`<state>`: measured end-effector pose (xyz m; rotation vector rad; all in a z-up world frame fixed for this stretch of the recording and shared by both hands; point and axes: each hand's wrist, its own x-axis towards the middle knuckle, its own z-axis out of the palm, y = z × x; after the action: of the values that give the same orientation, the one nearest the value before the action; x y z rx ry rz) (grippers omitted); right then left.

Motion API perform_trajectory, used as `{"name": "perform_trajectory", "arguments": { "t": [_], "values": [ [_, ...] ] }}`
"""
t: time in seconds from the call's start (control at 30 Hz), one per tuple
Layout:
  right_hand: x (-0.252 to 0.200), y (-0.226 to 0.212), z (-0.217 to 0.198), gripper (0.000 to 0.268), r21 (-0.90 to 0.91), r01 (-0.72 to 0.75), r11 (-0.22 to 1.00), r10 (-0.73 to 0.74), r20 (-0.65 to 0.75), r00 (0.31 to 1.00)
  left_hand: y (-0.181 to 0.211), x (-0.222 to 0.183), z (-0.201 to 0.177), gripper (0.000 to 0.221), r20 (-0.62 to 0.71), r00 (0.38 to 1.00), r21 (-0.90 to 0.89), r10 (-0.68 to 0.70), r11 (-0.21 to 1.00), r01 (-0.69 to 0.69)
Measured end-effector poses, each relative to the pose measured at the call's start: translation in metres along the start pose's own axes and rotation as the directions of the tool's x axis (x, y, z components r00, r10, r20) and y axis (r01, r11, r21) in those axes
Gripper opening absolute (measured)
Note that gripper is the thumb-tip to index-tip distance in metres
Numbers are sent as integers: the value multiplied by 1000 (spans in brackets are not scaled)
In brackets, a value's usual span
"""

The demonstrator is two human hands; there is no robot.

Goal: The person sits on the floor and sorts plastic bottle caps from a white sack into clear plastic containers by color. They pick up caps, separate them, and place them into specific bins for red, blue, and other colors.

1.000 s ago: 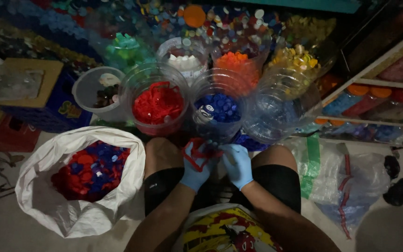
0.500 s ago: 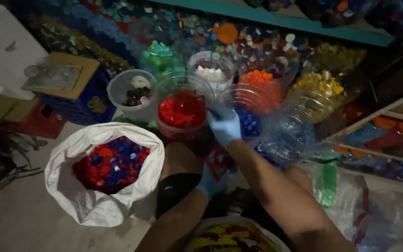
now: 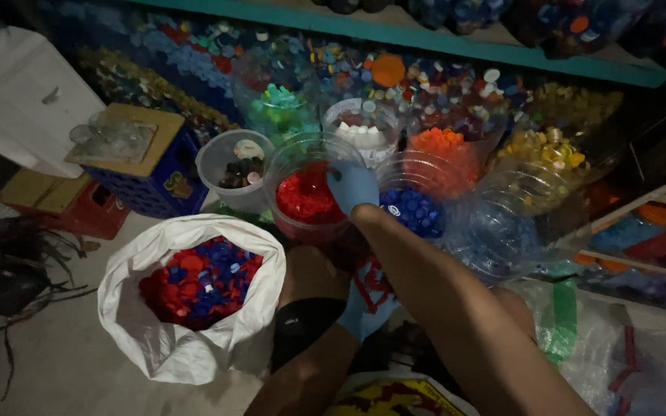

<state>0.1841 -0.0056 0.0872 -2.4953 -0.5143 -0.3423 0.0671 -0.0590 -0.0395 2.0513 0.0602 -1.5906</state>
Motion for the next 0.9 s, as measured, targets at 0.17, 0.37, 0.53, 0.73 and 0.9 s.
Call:
{"name": "perform_trajectory", "arguments": {
  "t": [0.17,0.37,0.53,0.73,0.9],
  "values": [
    [-6,4,-13,34,-25,-76,997,77,44,996,-41,24,40,44,-258,899,-959,355,16,-282],
    [-79,-26,-90,20,463,58,885,67,-249,966,-49,-44,47,35,-429,859,-624,279,-779,-59],
    [-175,18,-109,20,136,229,964,-168,-359,918,-46,-44,47,34,-522,799,-676,299,-716,-174],
    [-281,74,-93,24,114,100,988,-62,-300,952,-42,-47,50,40,-675,653,-688,345,-612,-389],
    [-279,84,-88,35,121,62,991,-21,-314,949,-33,-111,51,25,-902,171,-77,396,243,-967]
  ]
}}
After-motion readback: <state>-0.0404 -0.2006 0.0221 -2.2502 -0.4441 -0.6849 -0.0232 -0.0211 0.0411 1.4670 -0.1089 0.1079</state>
